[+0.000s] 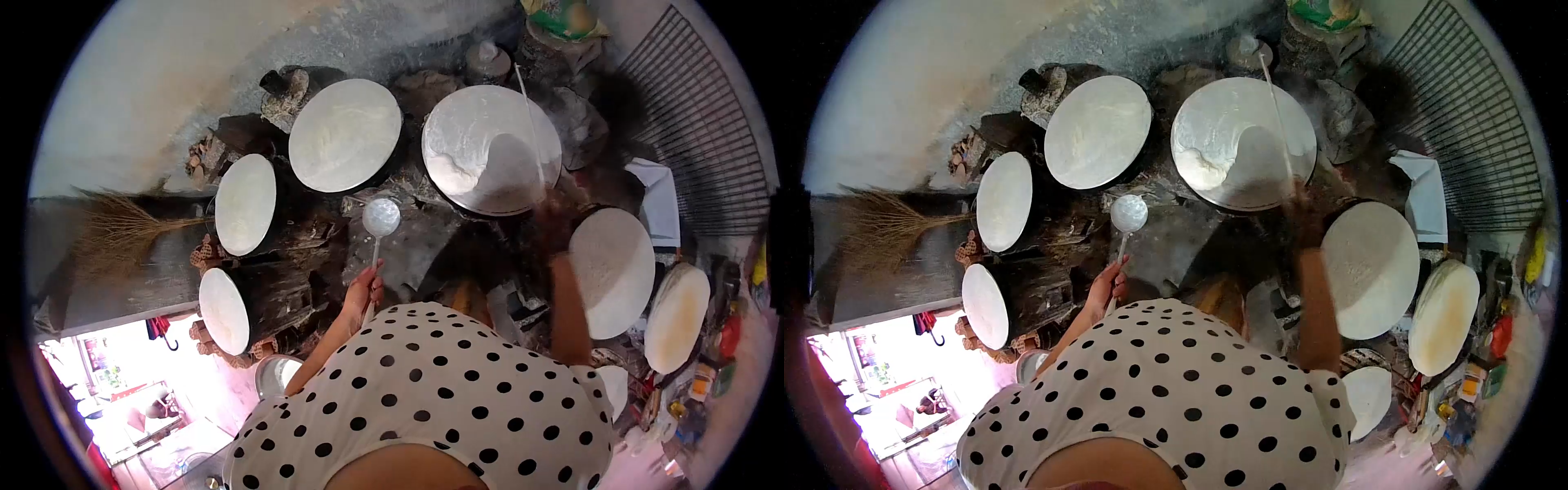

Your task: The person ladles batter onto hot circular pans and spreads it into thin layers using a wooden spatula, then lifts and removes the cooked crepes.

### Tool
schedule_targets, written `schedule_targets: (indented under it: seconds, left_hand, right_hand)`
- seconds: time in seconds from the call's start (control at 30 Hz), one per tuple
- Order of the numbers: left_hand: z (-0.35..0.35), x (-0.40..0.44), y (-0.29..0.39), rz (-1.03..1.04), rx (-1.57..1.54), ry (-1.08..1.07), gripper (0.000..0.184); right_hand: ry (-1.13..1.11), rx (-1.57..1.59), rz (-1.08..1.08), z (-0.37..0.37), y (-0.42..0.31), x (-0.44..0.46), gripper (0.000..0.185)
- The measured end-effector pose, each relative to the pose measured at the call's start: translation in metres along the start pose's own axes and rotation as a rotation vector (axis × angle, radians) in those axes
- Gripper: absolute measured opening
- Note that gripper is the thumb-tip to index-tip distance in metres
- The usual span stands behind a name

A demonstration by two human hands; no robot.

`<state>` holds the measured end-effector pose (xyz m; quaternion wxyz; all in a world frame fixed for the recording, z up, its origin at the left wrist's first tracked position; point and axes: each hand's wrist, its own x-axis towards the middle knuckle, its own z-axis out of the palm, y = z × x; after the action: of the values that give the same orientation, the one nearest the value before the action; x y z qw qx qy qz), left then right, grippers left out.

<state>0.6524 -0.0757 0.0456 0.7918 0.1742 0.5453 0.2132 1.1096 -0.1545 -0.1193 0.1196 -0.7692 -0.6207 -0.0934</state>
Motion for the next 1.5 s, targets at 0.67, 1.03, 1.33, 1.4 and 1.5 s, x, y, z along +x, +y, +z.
schedule_targets:
  seconds: [0.67,1.03,1.33,1.4,1.5]
  left_hand:
    - [-0.154,-0.05,0.017,-0.032,0.075,-0.051,0.036]
    - [-0.141,-0.036,0.019,0.035,0.106,-0.125,0.041]
    - [-0.094,-0.033,0.015,0.016,0.119,-0.21,0.039]
    - [-0.084,-0.025,0.014,0.011,0.147,-0.224,0.039]
    - [-0.069,-0.017,0.007,-0.025,0.083,-0.225,0.039]
  right_hand:
    - [-0.376,0.615,1.158,0.051,-0.311,0.075,0.053]
    - [-0.256,0.876,1.111,0.078,-0.168,-0.062,0.044]
    - [0.064,0.551,0.143,0.062,-0.115,-0.108,0.038]
    - [-0.315,0.66,0.394,0.03,-0.07,-0.102,0.037]
    - [-0.495,0.636,0.642,0.012,-0.043,-0.071,0.036]
